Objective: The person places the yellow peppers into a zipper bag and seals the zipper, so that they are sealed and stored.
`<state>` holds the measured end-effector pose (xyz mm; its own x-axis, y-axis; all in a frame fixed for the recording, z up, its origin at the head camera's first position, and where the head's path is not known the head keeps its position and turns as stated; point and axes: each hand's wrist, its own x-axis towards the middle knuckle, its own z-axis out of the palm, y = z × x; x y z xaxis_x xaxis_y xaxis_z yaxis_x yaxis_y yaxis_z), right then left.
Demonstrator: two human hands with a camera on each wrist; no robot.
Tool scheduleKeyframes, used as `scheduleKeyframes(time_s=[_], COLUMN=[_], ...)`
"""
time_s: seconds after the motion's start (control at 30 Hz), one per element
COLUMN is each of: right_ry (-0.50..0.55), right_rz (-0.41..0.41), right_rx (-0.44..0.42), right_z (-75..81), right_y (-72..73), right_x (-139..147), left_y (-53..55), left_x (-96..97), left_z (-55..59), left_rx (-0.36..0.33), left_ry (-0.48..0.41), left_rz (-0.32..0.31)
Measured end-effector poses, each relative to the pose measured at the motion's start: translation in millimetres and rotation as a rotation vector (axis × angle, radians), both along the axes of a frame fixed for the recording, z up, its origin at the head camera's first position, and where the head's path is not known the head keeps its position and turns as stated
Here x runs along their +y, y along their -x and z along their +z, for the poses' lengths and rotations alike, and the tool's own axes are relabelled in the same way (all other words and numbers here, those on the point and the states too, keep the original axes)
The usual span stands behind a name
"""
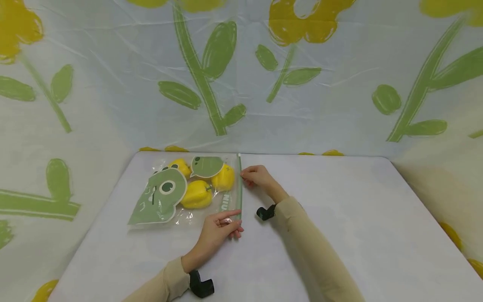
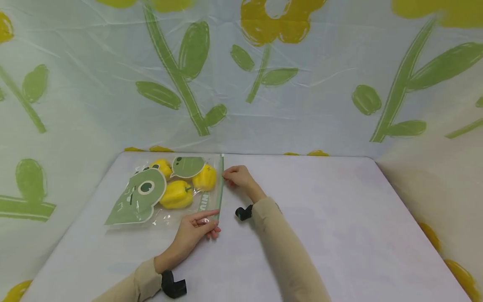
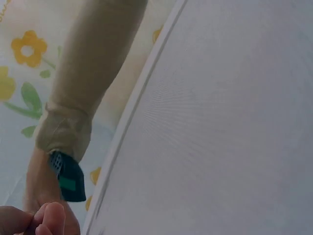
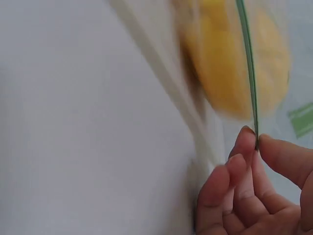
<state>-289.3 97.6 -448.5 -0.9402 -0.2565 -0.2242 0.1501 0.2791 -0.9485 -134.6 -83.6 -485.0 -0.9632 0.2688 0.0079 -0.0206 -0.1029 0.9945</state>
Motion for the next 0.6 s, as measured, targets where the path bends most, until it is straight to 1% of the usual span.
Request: scheduleKeyframes(time_s=[0.13,0.2,0.27,0.33,0.43,0.5,0.6], right_ry=[0.092,0.129,0.160,0.192,0.227,0.240,0.233], right_rz=[0.064,0.075,0.070,0.055,0.042,0.046,0.052], right_rx=[-0.027,-0.046,-0.056,-0.058,-0.042,-0.042,-0.044], right_z=[-4.3,-7.1,-9.3,-11.7,-13.1,-13.4,-13.4], right_y=[-32.4,-44.2,-52.2,-56.2,-58.4,-58.9,-55.6], right_x=[2.2,1.3,0.5,0.6,2.3,3.3,3.4], left_y=[-0.1,0.3,0.6,0.7,0.5,-0.4,-0.1], left_x=[-1.6,-3.3,-4.1,-3.8,-2.4,-1.5,-0.5], left_z=[-0.6,-0.7,-0.6,-0.1,0.2,0.3,0.7], left_rx=[0.011,0.015,0.022,0.028,0.029,0.025,0.020], left_ry=[0.008,0.015,0.016,0.009,-0.016,-0.032,-0.045], left_rz=[0.000,-0.001,0.001,-0.003,-0.017,-0.024,-0.021])
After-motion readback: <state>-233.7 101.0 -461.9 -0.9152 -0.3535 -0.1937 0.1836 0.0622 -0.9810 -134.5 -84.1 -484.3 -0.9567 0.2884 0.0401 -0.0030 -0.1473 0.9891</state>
